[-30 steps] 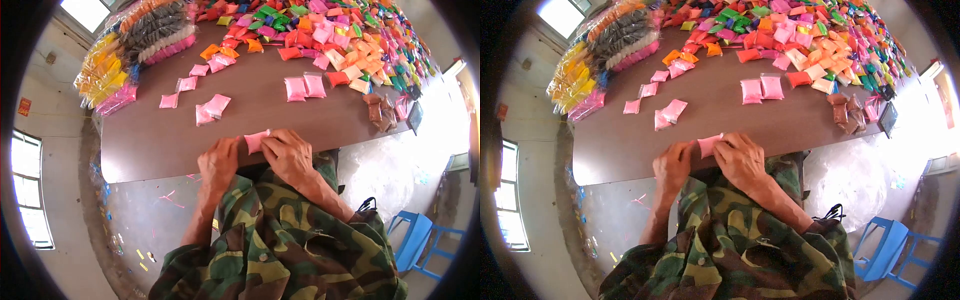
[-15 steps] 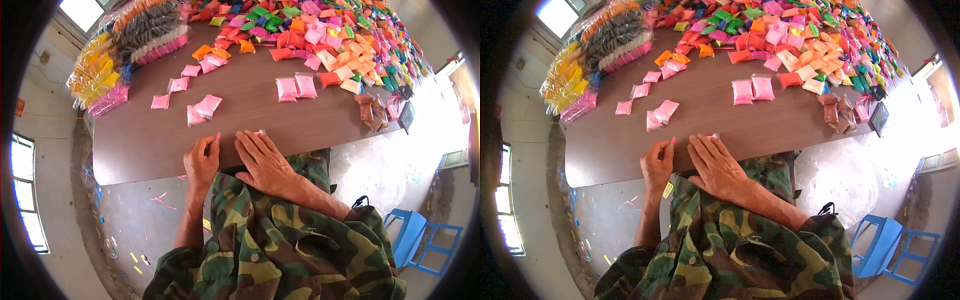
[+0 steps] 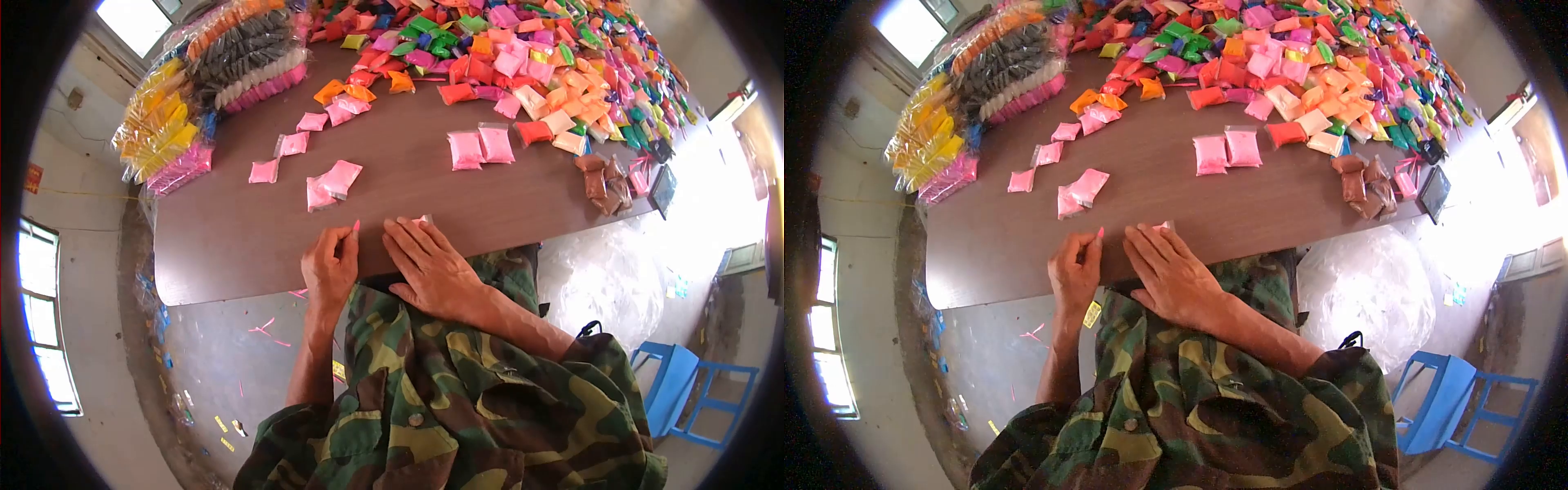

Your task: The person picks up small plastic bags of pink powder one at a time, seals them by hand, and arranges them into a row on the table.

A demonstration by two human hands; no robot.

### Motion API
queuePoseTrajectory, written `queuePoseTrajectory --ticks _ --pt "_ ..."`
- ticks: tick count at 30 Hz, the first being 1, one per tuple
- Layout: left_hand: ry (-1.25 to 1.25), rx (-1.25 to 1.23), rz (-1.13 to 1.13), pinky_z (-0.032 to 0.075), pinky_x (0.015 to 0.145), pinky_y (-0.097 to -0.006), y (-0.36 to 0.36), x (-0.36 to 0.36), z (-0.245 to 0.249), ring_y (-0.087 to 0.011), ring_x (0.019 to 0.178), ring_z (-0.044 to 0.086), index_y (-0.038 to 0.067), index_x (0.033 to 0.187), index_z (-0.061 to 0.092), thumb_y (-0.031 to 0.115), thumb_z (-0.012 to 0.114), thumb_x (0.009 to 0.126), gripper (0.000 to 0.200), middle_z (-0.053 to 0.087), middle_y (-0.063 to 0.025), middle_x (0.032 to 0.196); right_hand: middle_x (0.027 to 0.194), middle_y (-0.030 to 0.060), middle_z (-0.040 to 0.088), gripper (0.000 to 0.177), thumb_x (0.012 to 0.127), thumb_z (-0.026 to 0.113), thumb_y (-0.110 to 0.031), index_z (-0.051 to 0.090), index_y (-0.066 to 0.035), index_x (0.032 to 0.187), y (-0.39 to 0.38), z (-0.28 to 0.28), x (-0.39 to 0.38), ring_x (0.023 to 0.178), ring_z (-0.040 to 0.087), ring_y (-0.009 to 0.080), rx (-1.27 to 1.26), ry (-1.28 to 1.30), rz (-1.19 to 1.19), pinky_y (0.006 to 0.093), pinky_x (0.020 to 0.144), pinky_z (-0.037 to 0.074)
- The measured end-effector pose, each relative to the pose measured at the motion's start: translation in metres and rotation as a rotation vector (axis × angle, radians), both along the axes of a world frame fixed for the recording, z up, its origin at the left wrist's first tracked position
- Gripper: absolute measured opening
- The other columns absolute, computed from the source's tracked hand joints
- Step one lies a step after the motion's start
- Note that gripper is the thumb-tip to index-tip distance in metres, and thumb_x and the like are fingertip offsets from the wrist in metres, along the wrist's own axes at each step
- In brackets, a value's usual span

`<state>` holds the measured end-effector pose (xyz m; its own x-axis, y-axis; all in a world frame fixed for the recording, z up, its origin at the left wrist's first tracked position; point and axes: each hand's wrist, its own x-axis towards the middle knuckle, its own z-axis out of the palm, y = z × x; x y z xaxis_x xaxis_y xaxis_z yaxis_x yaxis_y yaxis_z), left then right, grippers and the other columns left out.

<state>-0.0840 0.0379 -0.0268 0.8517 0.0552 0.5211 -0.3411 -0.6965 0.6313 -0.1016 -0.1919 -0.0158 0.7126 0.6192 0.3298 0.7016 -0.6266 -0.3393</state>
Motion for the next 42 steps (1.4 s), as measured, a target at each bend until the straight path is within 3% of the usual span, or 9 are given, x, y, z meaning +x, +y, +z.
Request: queuePoseTrajectory --ticks 6,12,21,27,30,33,37,42 --pt "0.015 0.015 0.015 0.054 0.062 -0.0383 0.001 0.000 -0.002 -0.0276 0.064 0.069 0.003 0.100 0.074 0.007 0.080 0.099 0.007 0.073 -0.0151 0.080 0.167 0.0201 0.048 0.076 0.092 0.081 -0.035 0.058 0.004 0.152 -0.001 0.001 0.004 0.159 0.041 0.0371 0.031 -0.007 -0.002 0.0539 0.132 0.031" --pt "0.107 -0.057 0.073 0.054 0.063 -0.0389 -0.001 -0.004 -0.008 -0.0287 0.065 0.069 0.004 0.099 0.074 0.007 0.080 0.098 0.007 0.073 -0.0150 0.082 0.152 0.0164 0.057 0.067 0.086 0.087 -0.027 0.065 0.000 0.143 -0.005 0.010 0.006 0.148 0.051 0.0333 0.143 -0.145 -0.074 0.0540 0.125 0.037" --pt "-0.017 -0.027 0.065 0.054 0.063 -0.0387 -0.005 -0.004 -0.006 -0.0291 0.066 0.069 0.005 0.099 0.073 0.006 0.082 0.097 0.009 0.071 -0.0135 0.081 0.145 0.0050 0.063 0.068 0.080 0.093 -0.027 0.070 -0.007 0.141 -0.012 0.007 0.001 0.145 0.055 0.0298 0.125 -0.090 -0.124 0.0519 0.122 0.040" --pt "-0.055 -0.011 0.077 0.054 0.063 -0.0387 -0.006 -0.002 -0.009 -0.0297 0.066 0.070 0.005 0.099 0.074 0.007 0.082 0.096 0.009 0.071 -0.0134 0.081 0.135 0.0024 0.066 0.048 0.077 0.094 -0.025 0.081 -0.014 0.122 -0.027 0.023 0.012 0.128 0.062 0.0239 0.189 -0.067 -0.170 0.0469 0.106 0.047" --pt "-0.013 0.011 0.113 0.055 0.063 -0.0388 -0.006 -0.003 -0.010 -0.0302 0.067 0.070 0.005 0.099 0.074 0.008 0.083 0.097 0.010 0.072 -0.0137 0.081 0.126 -0.0014 0.070 0.036 0.081 0.090 -0.022 0.082 -0.017 0.115 -0.040 0.015 0.021 0.122 0.064 0.0222 0.161 -0.105 -0.198 0.0446 0.098 0.048" --pt "-0.019 0.008 0.106 0.055 0.063 -0.0393 -0.007 -0.004 -0.005 -0.0309 0.066 0.070 0.005 0.098 0.074 0.009 0.083 0.097 0.011 0.072 -0.0139 0.081 0.117 -0.0024 0.071 0.016 0.090 0.077 -0.018 0.080 -0.016 0.106 -0.043 0.010 0.036 0.126 0.061 0.0225 0.129 -0.215 -0.223 0.0451 0.097 0.046" --pt "-0.040 0.014 0.097 0.055 0.063 -0.0395 -0.006 -0.002 -0.007 -0.0315 0.066 0.070 0.005 0.097 0.073 0.008 0.083 0.097 0.010 0.072 -0.0141 0.081 0.116 -0.0039 0.074 0.012 0.092 0.070 -0.015 0.078 -0.015 0.101 -0.042 0.015 0.068 0.129 0.061 0.0210 0.059 -0.314 -0.242 0.0423 0.095 0.044" --pt "-0.008 0.031 0.095 0.055 0.062 -0.0397 -0.006 -0.003 -0.006 -0.0317 0.067 0.071 0.004 0.097 0.073 0.007 0.082 0.096 0.010 0.072 -0.0145 0.081 0.119 -0.0052 0.075 0.013 0.094 0.069 -0.014 0.078 -0.016 0.103 -0.043 0.009 0.104 0.134 0.060 0.0201 -0.028 -0.388 -0.228 0.0492 0.106 0.041"
